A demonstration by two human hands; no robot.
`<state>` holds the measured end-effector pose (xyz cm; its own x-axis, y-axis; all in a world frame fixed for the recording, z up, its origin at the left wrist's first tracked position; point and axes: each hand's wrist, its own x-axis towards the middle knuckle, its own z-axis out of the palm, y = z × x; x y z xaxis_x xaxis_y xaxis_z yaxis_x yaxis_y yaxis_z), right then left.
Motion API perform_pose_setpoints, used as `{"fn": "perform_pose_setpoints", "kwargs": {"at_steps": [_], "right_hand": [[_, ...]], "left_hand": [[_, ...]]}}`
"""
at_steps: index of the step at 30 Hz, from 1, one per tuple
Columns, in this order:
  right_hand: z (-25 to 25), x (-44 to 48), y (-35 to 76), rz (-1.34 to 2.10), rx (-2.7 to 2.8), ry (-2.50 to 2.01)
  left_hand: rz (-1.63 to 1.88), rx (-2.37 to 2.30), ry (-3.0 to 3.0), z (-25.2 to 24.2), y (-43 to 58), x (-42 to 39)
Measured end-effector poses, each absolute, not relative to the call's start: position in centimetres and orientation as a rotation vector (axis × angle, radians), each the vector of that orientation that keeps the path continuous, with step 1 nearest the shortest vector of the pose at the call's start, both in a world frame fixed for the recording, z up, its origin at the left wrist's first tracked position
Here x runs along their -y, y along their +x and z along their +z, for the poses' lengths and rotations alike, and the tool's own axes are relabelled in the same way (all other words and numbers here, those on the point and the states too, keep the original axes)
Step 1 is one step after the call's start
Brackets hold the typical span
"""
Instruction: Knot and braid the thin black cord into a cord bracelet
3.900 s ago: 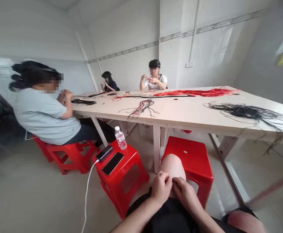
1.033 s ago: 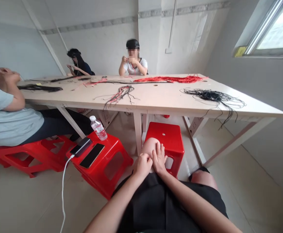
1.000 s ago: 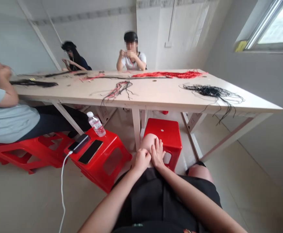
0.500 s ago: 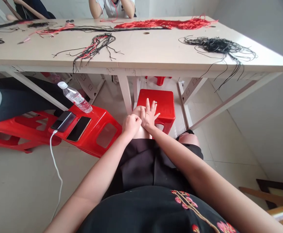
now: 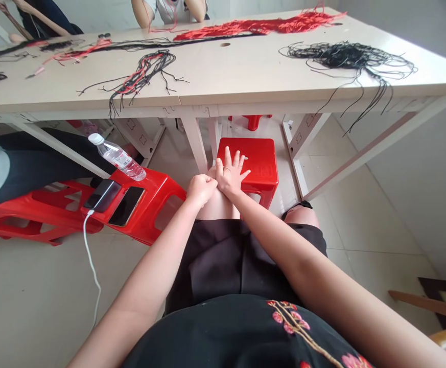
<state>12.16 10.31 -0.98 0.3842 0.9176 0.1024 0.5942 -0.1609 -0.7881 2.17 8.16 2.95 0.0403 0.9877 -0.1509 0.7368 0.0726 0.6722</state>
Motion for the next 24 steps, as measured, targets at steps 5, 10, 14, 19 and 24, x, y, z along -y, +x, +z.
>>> {"fn": "perform_pose_setpoints", "kwargs": {"at_steps": [5, 10, 14, 19, 24], "right_hand": [[-0.6, -10.2, 11.8, 0.515, 1.332, -1.874], [-0.4, -10.2, 11.3, 0.509, 1.351, -1.881], [-0.4, -10.4, 11.2, 0.517, 1.367, -1.892], [-0.5, -10.7, 11.2, 0.549, 1.362, -1.911], [-0.4, -10.7, 11.1, 0.566, 1.370, -1.913]], "left_hand": [[0.562, -1.706, 1.646, 2.9, 1.6, -8.9], [0.550, -1.721, 1.574, 3.2, 1.1, -9.5], [0.534, -1.694, 1.516, 3.0, 0.9, -9.8], [0.522, -1.695, 1.420, 2.8, 0.8, -10.1], [0.518, -1.689, 1.412, 2.9, 0.8, -10.2]]}}
